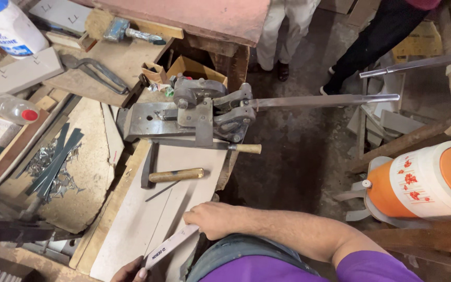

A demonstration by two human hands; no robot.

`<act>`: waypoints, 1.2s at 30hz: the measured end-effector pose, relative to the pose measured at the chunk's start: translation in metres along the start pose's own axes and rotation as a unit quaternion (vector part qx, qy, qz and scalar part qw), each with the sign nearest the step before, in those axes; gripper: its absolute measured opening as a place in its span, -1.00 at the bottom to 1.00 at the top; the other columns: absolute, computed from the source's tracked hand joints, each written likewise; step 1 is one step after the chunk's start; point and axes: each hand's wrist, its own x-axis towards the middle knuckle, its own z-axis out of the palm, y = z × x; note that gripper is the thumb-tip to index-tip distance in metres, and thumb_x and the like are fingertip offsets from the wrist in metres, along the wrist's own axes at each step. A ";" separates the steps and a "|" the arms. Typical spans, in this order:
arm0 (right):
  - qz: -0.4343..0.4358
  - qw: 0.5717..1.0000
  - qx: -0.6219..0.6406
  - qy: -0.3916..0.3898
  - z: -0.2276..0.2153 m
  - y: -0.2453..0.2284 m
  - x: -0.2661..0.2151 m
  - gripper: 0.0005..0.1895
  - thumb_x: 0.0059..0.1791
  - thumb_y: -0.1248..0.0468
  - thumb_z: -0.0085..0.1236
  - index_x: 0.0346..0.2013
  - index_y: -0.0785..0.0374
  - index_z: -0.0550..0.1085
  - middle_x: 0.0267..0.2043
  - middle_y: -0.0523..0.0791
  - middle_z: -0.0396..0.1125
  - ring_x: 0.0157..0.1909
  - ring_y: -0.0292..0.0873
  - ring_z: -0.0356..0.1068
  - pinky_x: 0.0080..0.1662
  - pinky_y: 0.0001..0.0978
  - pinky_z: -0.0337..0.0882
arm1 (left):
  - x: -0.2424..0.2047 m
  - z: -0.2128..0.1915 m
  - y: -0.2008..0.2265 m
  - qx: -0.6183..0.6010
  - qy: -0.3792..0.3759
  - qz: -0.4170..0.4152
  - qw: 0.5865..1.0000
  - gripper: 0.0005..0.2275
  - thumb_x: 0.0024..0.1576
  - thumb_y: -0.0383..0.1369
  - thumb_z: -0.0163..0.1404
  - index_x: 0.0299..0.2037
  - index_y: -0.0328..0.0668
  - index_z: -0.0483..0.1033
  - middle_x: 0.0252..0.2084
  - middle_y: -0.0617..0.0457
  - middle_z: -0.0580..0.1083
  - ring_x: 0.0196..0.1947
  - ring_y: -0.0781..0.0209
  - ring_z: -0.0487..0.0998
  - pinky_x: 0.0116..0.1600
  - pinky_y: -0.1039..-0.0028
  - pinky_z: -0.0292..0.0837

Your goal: The person repeatedly measures thin metal strips against a white plastic template and cuts them to size using a manual guillotine shear. They handle the strips one by one, aligning them with the template before feeding them into the machine and operating the lever to cut.

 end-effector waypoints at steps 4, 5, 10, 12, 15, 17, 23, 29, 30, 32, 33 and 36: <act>-0.007 1.000 0.001 -0.011 -0.003 0.002 0.000 -0.65 -0.17 0.44 0.25 -0.11 0.30 0.44 -0.17 0.05 0.44 -0.07 0.14 0.48 -0.06 -0.04 0.46 | 0.010 0.004 0.001 -0.048 -0.005 -0.002 0.999 -0.67 0.01 -0.57 0.19 -0.01 -0.52 0.51 -0.28 -0.29 0.64 -0.27 0.05 0.68 -0.05 0.29 0.61; -0.004 1.000 0.007 -0.013 -0.003 0.003 -0.001 -0.65 -0.18 0.43 0.25 -0.11 0.29 0.44 -0.18 0.04 0.44 -0.09 0.14 0.48 -0.07 -0.05 0.47 | 0.013 0.003 0.002 -0.052 -0.011 -0.030 0.998 -0.65 -0.02 -0.59 0.20 0.00 -0.50 0.49 -0.29 -0.30 0.64 -0.30 0.04 0.67 -0.09 0.27 0.61; 0.008 0.999 0.037 -0.001 -0.001 0.010 -0.008 -0.64 -0.18 0.42 0.27 -0.11 0.28 0.44 -0.23 0.03 0.46 -0.12 0.13 0.49 -0.12 -0.05 0.46 | 0.025 0.010 0.013 -0.066 -0.027 -0.118 0.990 -0.60 -0.09 -0.62 0.21 -0.02 -0.46 0.44 -0.29 -0.30 0.62 -0.31 0.05 0.67 -0.10 0.23 0.62; 0.014 0.999 0.047 0.002 -0.001 0.011 -0.011 -0.65 -0.18 0.43 0.27 -0.12 0.28 0.44 -0.25 0.03 0.46 -0.13 0.12 0.50 -0.13 -0.05 0.46 | 0.028 0.015 0.019 -0.074 -0.037 -0.085 0.993 -0.65 -0.02 -0.56 0.18 -0.03 -0.50 0.44 -0.31 -0.29 0.61 -0.33 0.03 0.68 -0.11 0.22 0.63; 0.004 0.999 0.045 0.012 -0.002 0.013 -0.014 -0.65 -0.19 0.42 0.29 -0.13 0.29 0.43 -0.27 0.03 0.46 -0.14 0.12 0.49 -0.15 -0.04 0.44 | 0.035 0.019 0.026 -0.195 -0.104 -0.093 0.971 -0.69 0.07 -0.45 0.14 -0.05 -0.55 0.45 -0.34 -0.27 0.60 -0.36 0.01 0.68 -0.13 0.22 0.65; 0.016 0.999 0.039 0.003 -0.001 0.015 -0.014 -0.64 -0.19 0.42 0.30 -0.13 0.28 0.43 -0.29 0.03 0.46 -0.16 0.12 0.49 -0.16 -0.03 0.44 | 0.040 0.018 0.025 -0.225 -0.127 -0.107 0.960 -0.69 0.14 -0.39 0.11 -0.06 -0.59 0.46 -0.36 -0.26 0.60 -0.38 0.00 0.69 -0.14 0.22 0.66; -0.045 0.996 -0.024 0.070 0.008 0.031 -0.009 -0.70 -0.17 0.47 0.14 -0.16 0.24 0.47 -0.29 0.02 0.45 -0.18 0.11 0.50 -0.15 -0.07 0.47 | 0.039 0.013 -0.002 -0.071 -0.069 -0.029 0.995 -0.69 -0.01 -0.58 0.21 -0.06 -0.57 0.49 -0.39 -0.28 0.62 -0.42 0.10 0.64 -0.20 0.30 0.60; -0.130 0.984 -0.015 0.124 0.008 0.035 -0.003 -0.64 -0.15 0.46 0.10 -0.06 0.24 0.48 -0.24 0.01 0.43 -0.18 0.12 0.47 -0.16 -0.06 0.48 | 0.046 -0.002 -0.009 -0.074 -0.058 -0.051 0.994 -0.68 0.03 -0.55 0.17 0.00 -0.54 0.50 -0.37 -0.30 0.62 -0.40 0.09 0.66 -0.18 0.28 0.62; -0.116 0.986 -0.023 0.114 0.009 0.034 -0.002 -0.62 -0.16 0.47 0.10 -0.05 0.24 0.49 -0.24 0.01 0.43 -0.17 0.12 0.47 -0.16 -0.05 0.47 | 0.048 -0.005 -0.008 -0.060 -0.054 -0.054 0.995 -0.68 0.03 -0.55 0.16 0.00 -0.56 0.51 -0.37 -0.32 0.61 -0.39 0.07 0.67 -0.18 0.27 0.63; -0.092 0.990 -0.045 0.097 0.007 0.032 -0.001 -0.57 -0.20 0.47 0.11 -0.02 0.24 0.51 -0.24 0.02 0.44 -0.15 0.13 0.47 -0.15 -0.02 0.46 | 0.056 -0.003 -0.006 -0.058 -0.073 -0.002 0.996 -0.70 0.07 -0.54 0.17 -0.01 -0.57 0.53 -0.38 -0.32 0.62 -0.40 0.08 0.66 -0.18 0.29 0.62; -0.103 0.988 -0.039 0.105 0.008 0.032 -0.001 -0.56 -0.20 0.47 0.11 -0.02 0.24 0.51 -0.20 0.01 0.44 -0.12 0.13 0.47 -0.12 -0.03 0.46 | 0.057 -0.003 -0.006 -0.056 -0.083 0.022 0.995 -0.71 0.09 -0.53 0.17 -0.01 -0.57 0.54 -0.39 -0.32 0.62 -0.40 0.08 0.66 -0.18 0.31 0.61; -0.127 0.984 -0.023 0.123 0.008 0.034 -0.001 -0.53 -0.20 0.47 0.10 0.01 0.25 0.50 -0.10 0.01 0.45 -0.04 0.11 0.47 -0.05 -0.06 0.48 | 0.064 -0.003 -0.002 -0.147 -0.139 0.021 0.979 -0.67 0.05 -0.51 0.18 0.02 -0.45 0.51 -0.39 -0.27 0.63 -0.42 0.10 0.68 -0.22 0.30 0.64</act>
